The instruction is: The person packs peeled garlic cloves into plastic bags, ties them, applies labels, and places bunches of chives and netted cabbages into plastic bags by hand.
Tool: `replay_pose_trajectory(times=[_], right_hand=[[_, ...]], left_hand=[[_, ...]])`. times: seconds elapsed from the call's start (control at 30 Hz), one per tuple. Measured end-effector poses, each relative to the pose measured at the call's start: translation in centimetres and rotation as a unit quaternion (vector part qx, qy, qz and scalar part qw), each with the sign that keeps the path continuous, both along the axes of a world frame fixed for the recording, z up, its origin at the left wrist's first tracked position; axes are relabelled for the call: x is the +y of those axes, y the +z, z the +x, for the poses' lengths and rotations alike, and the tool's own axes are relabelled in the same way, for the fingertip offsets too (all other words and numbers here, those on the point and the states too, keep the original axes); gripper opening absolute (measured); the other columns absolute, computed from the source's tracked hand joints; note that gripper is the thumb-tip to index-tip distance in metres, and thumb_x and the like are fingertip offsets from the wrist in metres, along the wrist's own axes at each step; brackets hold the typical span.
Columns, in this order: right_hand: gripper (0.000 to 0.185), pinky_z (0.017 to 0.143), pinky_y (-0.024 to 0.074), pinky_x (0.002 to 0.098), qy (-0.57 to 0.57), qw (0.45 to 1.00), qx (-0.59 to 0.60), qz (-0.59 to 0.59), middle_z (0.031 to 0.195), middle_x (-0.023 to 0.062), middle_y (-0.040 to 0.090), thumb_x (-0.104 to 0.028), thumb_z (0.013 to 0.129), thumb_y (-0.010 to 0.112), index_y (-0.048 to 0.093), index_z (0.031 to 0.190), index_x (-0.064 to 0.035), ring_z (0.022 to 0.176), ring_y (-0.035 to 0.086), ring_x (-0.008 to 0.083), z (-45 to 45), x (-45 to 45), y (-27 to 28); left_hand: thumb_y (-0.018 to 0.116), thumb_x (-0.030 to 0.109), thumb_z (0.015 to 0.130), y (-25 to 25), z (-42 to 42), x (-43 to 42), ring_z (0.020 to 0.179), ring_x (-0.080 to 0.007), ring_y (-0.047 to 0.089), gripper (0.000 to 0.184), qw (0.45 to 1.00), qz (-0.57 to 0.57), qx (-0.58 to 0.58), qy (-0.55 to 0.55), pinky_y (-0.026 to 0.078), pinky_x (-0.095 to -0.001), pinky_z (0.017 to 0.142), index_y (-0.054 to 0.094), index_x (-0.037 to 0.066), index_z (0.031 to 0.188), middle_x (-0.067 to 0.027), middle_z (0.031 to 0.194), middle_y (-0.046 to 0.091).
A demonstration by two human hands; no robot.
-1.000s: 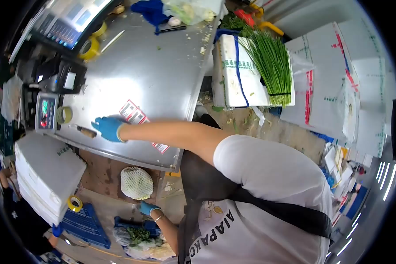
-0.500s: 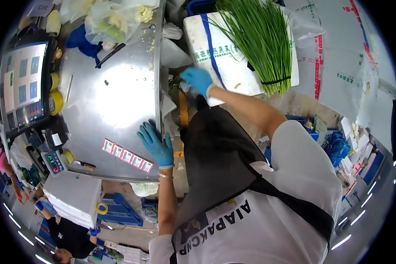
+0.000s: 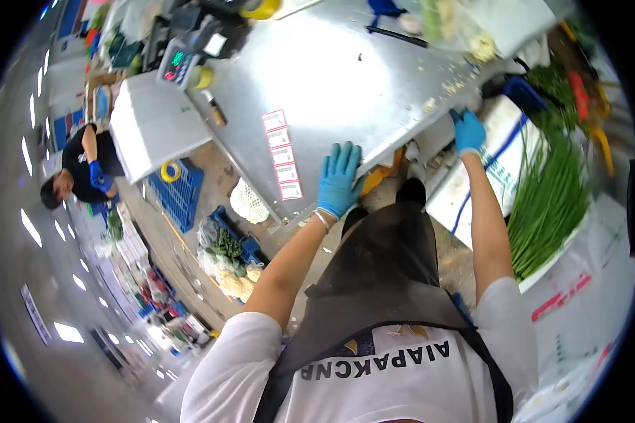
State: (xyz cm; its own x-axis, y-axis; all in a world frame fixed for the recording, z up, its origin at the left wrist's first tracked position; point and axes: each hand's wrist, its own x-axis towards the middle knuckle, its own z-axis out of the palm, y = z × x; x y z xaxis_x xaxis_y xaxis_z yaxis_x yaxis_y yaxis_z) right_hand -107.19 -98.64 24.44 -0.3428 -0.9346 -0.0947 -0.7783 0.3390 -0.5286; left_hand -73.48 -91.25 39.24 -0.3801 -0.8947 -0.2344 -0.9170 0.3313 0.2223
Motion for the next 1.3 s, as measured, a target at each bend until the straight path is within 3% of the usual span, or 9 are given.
replay_pose_trajectory(times=[0.17,0.3,0.5,0.6,0.7,0.9,1.03,1.2,1.3], right_hand=[[0.031,0.064,0.0505,0.0446,0.512,0.829,-0.143,0.176,0.083,0.0133,0.067,-0.039,0.083,0.058,0.068,0.083,-0.0095,0.070,0.065,0.0337,6.9,12.2,2.2],[0.038,0.057,0.0461,0.0314,0.419,0.567,-0.409,0.579,0.061,0.0052,0.058,-0.040,0.085,0.068,0.059,0.066,-0.0079,0.056,0.055,0.0123,13.7,18.1,12.0],[0.034,0.067,0.0485,0.0433,0.622,0.713,-0.212,0.246,0.075,0.0144,0.065,-0.040,0.086,0.053,0.064,0.072,-0.0108,0.068,0.061,0.0352,23.3,23.3,17.0],[0.032,0.056,0.0445,0.0411,0.676,0.678,-0.233,0.169,0.068,0.0160,0.059,-0.035,0.086,0.057,0.058,0.066,-0.0101,0.061,0.058,0.0342,28.0,26.2,19.6],[0.030,0.064,0.0491,0.0412,0.733,0.616,-0.192,0.216,0.084,0.0145,0.066,-0.039,0.085,0.056,0.067,0.082,-0.0108,0.069,0.063,0.0311,32.3,28.8,21.0],[0.041,0.071,0.0529,0.0310,0.315,0.695,-0.487,0.425,0.085,0.0049,0.066,-0.039,0.092,0.058,0.062,0.108,-0.0009,0.077,0.062,0.0169,40.8,31.2,20.2],[0.049,0.077,0.0534,0.0359,0.513,0.656,-0.374,0.408,0.107,0.0092,0.062,-0.033,0.090,0.063,0.052,0.125,-0.0005,0.096,0.062,0.0211,47.2,34.2,18.7],[0.041,0.088,0.0523,0.0412,0.135,0.552,-0.675,0.471,0.117,0.0121,0.060,-0.018,0.091,0.058,0.049,0.126,0.0024,0.101,0.061,0.0259,49.2,35.1,20.0],[0.034,0.100,0.0460,0.0467,-0.039,0.389,-0.814,0.430,0.120,0.0151,0.060,-0.011,0.094,0.049,0.050,0.125,0.0025,0.106,0.060,0.0322,48.3,33.2,19.1]], left_hand=[[0.061,0.034,0.086,0.7,1.1,0.6,0.141,-0.0361,0.023,0.076,1.000,0.014,0.024,0.011,0.024,-0.0504,0.111,0.025,0.012,0.149,-0.0131,0.154,0.024],[0.062,0.037,0.086,2.7,1.6,1.9,0.140,-0.0373,0.024,0.076,0.996,0.023,0.086,0.021,0.026,-0.0507,0.110,0.027,0.010,0.147,-0.0160,0.152,0.026],[0.076,0.042,0.072,2.4,5.6,16.7,0.131,-0.0363,0.038,0.095,0.892,0.057,0.209,0.397,0.033,-0.0444,0.106,0.030,-0.003,0.142,-0.0249,0.141,0.038],[0.076,0.032,0.075,0.0,12.7,24.4,0.112,-0.0277,0.056,0.076,0.557,0.445,0.400,0.576,0.044,-0.0363,0.096,0.045,-0.010,0.131,-0.0208,0.124,0.057],[0.068,0.016,0.082,3.7,17.0,30.1,0.095,-0.0183,0.061,0.034,0.522,0.335,0.550,0.559,0.049,-0.0313,0.087,0.064,-0.004,0.109,-0.0111,0.108,0.066],[0.076,0.017,0.075,2.9,24.3,39.7,0.079,-0.0116,0.058,0.033,0.605,0.136,0.493,0.610,0.049,-0.0280,0.070,0.065,-0.002,0.099,-0.0047,0.091,0.066],[0.076,0.021,0.076,11.5,22.2,40.5,0.085,-0.0114,0.059,0.039,0.660,0.179,0.492,0.539,0.049,-0.0290,0.072,0.063,-0.003,0.104,-0.0058,0.098,0.065],[0.065,0.018,0.086,11.3,27.7,47.4,0.091,-0.0136,0.059,0.020,0.326,0.003,0.697,0.638,0.048,-0.0314,0.080,0.065,0.002,0.099,-0.0057,0.097,0.064],[0.062,0.008,0.086,-1.7,35.8,60.2,0.064,-0.0106,0.052,0.016,0.316,-0.068,0.678,0.660,0.046,-0.0237,0.062,0.054,0.010,0.072,0.0009,0.070,0.053]])
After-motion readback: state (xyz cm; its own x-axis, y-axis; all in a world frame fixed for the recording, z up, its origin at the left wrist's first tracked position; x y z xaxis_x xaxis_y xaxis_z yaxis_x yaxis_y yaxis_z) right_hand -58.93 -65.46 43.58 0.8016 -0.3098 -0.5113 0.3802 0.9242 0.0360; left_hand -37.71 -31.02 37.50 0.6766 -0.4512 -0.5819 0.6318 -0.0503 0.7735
